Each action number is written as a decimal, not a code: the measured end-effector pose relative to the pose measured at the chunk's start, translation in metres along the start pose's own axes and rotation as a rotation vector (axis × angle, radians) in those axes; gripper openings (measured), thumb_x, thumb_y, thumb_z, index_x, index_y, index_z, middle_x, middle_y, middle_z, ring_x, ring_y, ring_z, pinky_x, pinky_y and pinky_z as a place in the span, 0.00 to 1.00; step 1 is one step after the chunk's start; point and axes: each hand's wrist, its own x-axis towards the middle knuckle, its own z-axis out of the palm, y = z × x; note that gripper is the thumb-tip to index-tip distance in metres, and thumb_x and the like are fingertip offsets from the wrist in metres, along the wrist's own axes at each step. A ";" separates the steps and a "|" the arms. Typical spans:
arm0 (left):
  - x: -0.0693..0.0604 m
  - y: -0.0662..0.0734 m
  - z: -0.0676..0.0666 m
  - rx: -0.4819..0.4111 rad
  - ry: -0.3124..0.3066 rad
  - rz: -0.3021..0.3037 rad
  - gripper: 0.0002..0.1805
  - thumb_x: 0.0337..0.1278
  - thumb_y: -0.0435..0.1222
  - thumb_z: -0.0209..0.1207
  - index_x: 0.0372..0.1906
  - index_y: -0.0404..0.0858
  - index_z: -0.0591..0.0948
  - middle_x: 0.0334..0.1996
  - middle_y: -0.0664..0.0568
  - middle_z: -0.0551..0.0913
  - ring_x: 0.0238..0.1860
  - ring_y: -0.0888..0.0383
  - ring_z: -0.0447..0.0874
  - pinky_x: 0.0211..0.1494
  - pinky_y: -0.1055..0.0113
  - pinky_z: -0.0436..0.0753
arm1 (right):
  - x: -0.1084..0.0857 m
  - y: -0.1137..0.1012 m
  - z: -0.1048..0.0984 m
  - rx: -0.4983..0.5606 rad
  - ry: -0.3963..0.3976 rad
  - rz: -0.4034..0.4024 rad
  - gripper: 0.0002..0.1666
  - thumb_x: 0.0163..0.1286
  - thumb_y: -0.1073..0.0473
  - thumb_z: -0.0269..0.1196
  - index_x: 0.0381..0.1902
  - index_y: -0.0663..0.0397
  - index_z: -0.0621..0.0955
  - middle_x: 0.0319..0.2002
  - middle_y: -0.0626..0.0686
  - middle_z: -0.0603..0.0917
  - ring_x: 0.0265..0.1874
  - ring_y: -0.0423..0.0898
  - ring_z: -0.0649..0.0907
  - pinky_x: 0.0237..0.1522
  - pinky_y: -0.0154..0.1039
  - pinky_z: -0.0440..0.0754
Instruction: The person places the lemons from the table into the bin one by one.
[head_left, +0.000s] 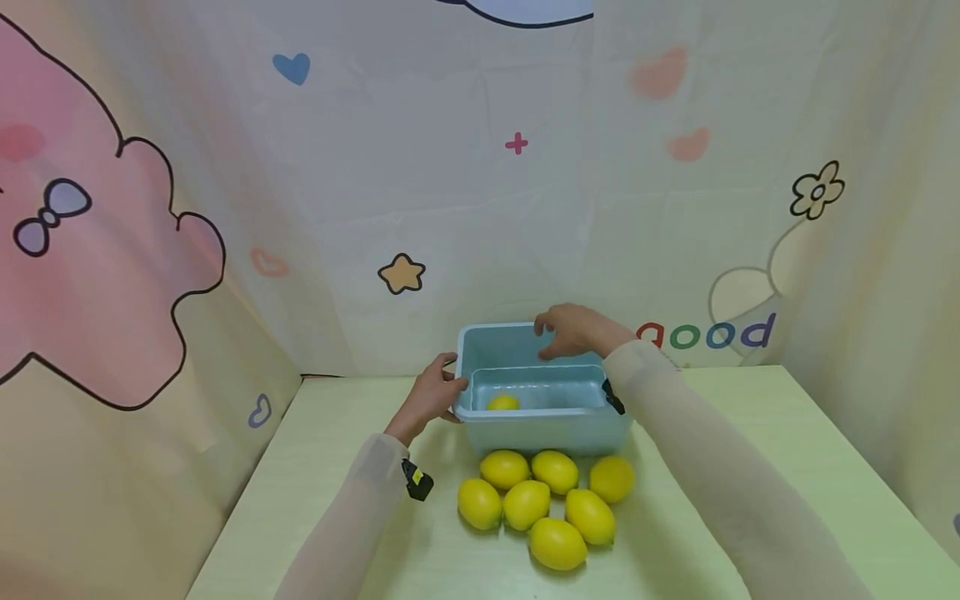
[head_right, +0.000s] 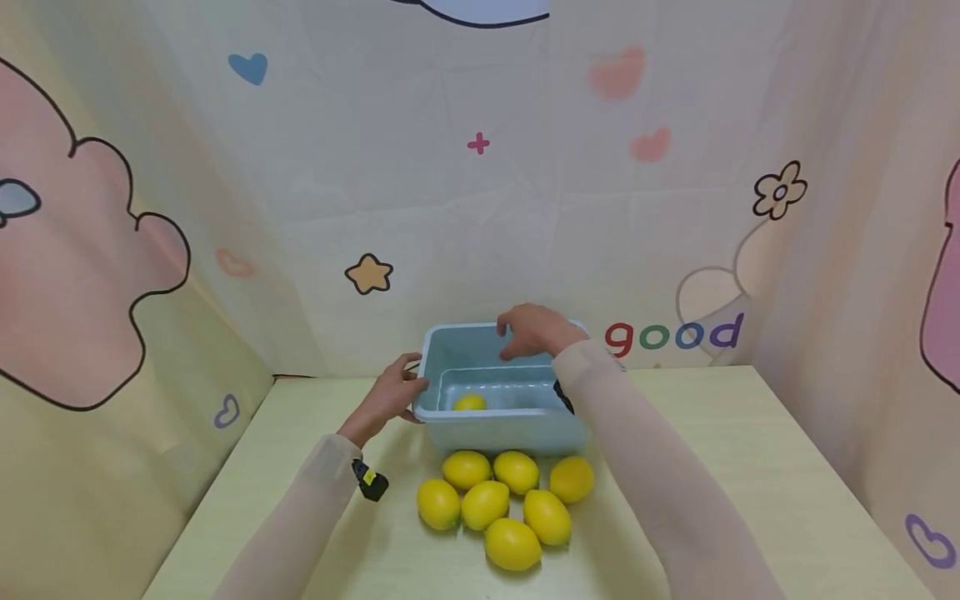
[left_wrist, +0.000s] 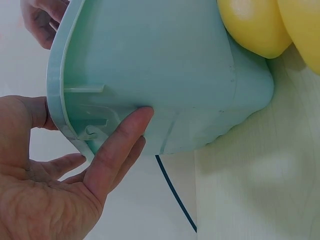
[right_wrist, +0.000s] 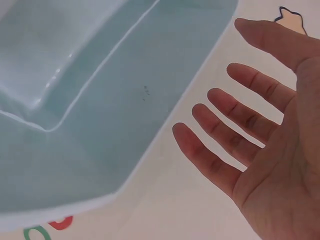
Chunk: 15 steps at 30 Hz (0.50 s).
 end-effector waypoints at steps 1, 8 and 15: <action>0.000 -0.001 0.000 0.001 0.001 0.003 0.33 0.66 0.39 0.54 0.74 0.42 0.59 0.58 0.35 0.76 0.47 0.38 0.85 0.29 0.55 0.88 | -0.002 -0.001 -0.002 -0.012 0.010 -0.012 0.27 0.65 0.46 0.65 0.58 0.50 0.78 0.61 0.59 0.77 0.60 0.57 0.76 0.63 0.55 0.75; 0.001 -0.001 0.000 0.000 -0.003 0.010 0.34 0.65 0.39 0.54 0.75 0.41 0.58 0.58 0.34 0.76 0.48 0.36 0.84 0.33 0.49 0.88 | -0.020 -0.004 -0.009 -0.028 0.080 -0.065 0.26 0.65 0.46 0.65 0.58 0.48 0.78 0.58 0.56 0.78 0.57 0.56 0.77 0.61 0.55 0.76; 0.002 -0.003 -0.001 0.008 0.002 0.010 0.34 0.65 0.39 0.54 0.74 0.41 0.59 0.58 0.34 0.76 0.48 0.37 0.85 0.33 0.51 0.88 | -0.037 -0.005 -0.008 -0.048 0.144 -0.112 0.27 0.64 0.46 0.66 0.58 0.47 0.79 0.58 0.55 0.78 0.55 0.55 0.78 0.62 0.54 0.77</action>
